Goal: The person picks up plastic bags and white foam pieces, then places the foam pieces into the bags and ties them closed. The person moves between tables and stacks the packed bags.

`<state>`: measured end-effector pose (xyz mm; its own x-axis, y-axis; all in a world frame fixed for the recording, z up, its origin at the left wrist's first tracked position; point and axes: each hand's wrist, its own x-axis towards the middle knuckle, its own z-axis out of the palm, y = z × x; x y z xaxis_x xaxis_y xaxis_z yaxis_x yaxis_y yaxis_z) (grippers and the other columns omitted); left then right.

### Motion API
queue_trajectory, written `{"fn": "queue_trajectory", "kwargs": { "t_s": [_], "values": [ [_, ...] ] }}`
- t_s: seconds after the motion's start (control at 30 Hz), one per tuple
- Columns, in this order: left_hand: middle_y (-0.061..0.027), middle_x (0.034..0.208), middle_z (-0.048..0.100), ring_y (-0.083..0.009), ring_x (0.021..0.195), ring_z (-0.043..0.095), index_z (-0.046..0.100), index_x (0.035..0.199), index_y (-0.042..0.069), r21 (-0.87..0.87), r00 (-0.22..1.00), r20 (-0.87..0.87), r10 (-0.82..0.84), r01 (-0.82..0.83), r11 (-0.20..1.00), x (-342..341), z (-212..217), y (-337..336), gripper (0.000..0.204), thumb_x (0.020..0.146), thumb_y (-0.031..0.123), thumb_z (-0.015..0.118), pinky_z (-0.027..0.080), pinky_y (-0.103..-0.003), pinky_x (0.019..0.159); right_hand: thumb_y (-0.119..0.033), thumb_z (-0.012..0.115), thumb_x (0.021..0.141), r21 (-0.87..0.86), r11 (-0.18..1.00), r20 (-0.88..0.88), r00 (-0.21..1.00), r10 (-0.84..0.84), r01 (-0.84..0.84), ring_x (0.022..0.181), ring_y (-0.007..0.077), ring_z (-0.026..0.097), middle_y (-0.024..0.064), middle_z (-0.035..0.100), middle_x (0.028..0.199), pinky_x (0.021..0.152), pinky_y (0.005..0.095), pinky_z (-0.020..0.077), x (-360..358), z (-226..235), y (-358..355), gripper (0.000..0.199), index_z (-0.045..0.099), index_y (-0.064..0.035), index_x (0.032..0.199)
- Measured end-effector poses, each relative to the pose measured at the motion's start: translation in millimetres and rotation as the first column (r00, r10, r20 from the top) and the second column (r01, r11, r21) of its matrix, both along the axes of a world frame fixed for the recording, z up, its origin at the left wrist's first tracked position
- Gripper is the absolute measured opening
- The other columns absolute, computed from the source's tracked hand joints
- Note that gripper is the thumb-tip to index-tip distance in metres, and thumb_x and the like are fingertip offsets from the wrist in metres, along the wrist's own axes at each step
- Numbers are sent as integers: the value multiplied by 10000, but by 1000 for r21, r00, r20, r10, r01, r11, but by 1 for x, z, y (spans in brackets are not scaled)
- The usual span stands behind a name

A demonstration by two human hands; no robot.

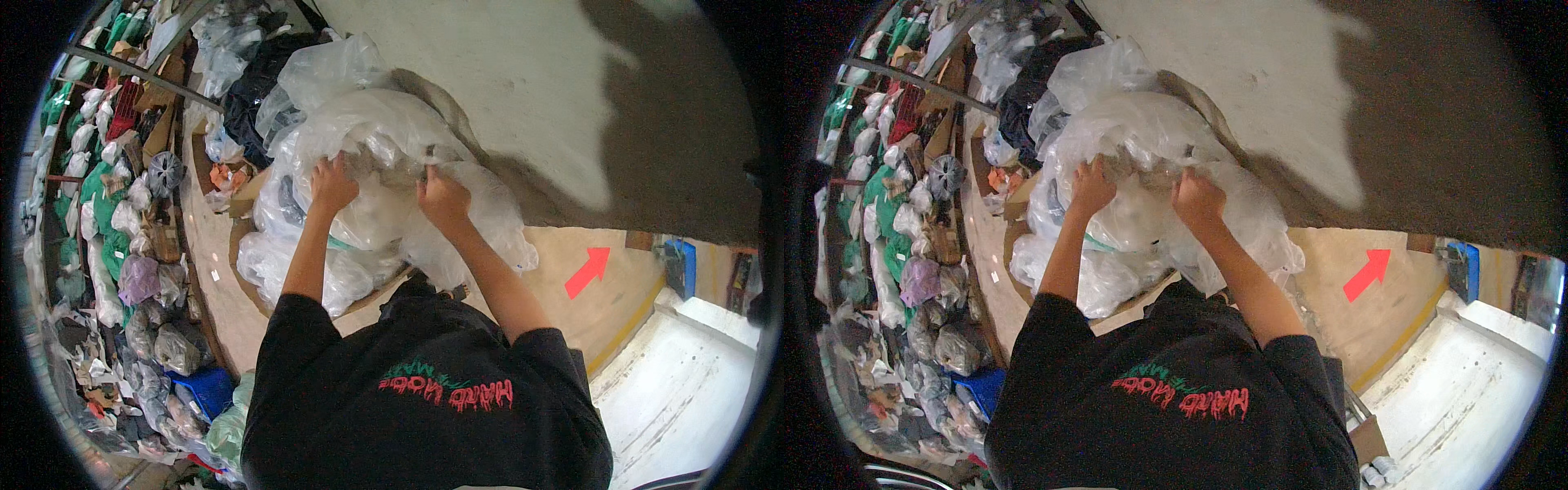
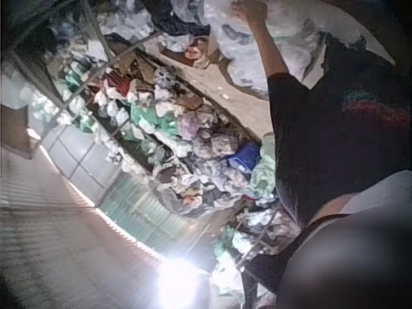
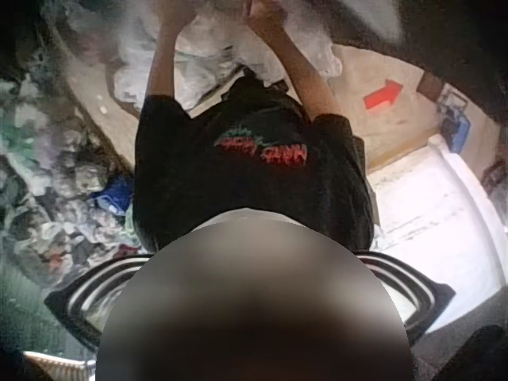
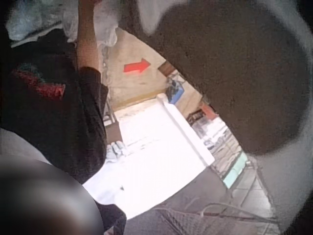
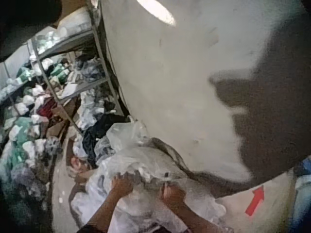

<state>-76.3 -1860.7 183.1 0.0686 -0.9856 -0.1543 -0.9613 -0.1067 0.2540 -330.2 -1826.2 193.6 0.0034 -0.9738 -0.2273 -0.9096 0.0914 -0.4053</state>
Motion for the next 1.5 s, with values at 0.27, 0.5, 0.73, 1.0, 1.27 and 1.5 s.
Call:
{"fn": "queue_trajectory", "kwargs": {
  "t_s": [0.27, 0.5, 0.73, 1.0, 1.27, 1.5],
  "values": [
    [-300, 1598, 294, -534, 1418, 319, 441, 1551, 190, -478, 981, 25, -194, 182, 859, -70, 50, 58, 802, 792, 179, 699, 269, -625, 1185, -358, 641, 954, 114, 988, -87, 992, -91, 101, 993, 377, 717, 175, 737, 1040, 858, 477, 562, -54, -40, -27, 327, 719, -62, 1067],
    [-162, 1661, 305, -442, 1501, 282, 643, 1378, 303, -27, 941, 156, -301, 308, 951, -54, 18, -9, 484, 903, 395, 659, 206, -643, 1215, -295, 704, 971, 122, 972, 654, 720, -233, 203, 911, 217, 712, 128, 749, 1018, 810, 353, 555, -122, 57, 71, 295, 722, -30, 1100],
    [-189, 1654, 318, -462, 1519, 251, 638, 1386, 216, -190, 941, 239, -238, 285, 939, -88, 83, 23, 471, 938, 362, 634, 155, -695, 1206, -214, 655, 1007, 349, 820, 933, -89, -348, 453, 936, 173, 708, 73, 733, 1124, 825, 307, 566, -166, 79, 168, 337, 651, -21, 1283],
    [-160, 1611, 407, -403, 1488, 356, 649, 1317, 157, -210, 380, -737, -559, 658, 724, -175, 134, 119, 487, 838, 95, 714, 244, -535, 1238, -267, 674, 965, 342, 849, 922, -318, -220, 404, 1125, 213, 683, 121, 686, 1278, 962, 373, 561, -202, 97, 226, 495, 580, 17, 1360],
    [-87, 1117, 691, -198, 1073, 637, 673, 968, 57, -115, 255, -927, -275, 506, 855, -305, 114, 170, 77, 900, 80, 700, 465, -296, 994, -167, 655, 977, 392, 630, 919, -315, -237, 671, 966, 211, 738, 125, 744, 1123, 852, 340, 608, -363, 122, 343, 348, 651, 35, 1261],
    [58, 863, 583, -37, 660, 522, 654, 1066, 119, 348, -86, -911, 403, 367, 863, -442, 120, 210, 151, 1038, 255, 595, 385, -220, 464, -141, 680, 985, 293, 466, 922, -117, -369, 835, 916, 140, 695, 98, 742, 1099, 816, 257, 547, -474, 113, 465, 243, 720, 10, 1171]
  ]
}}
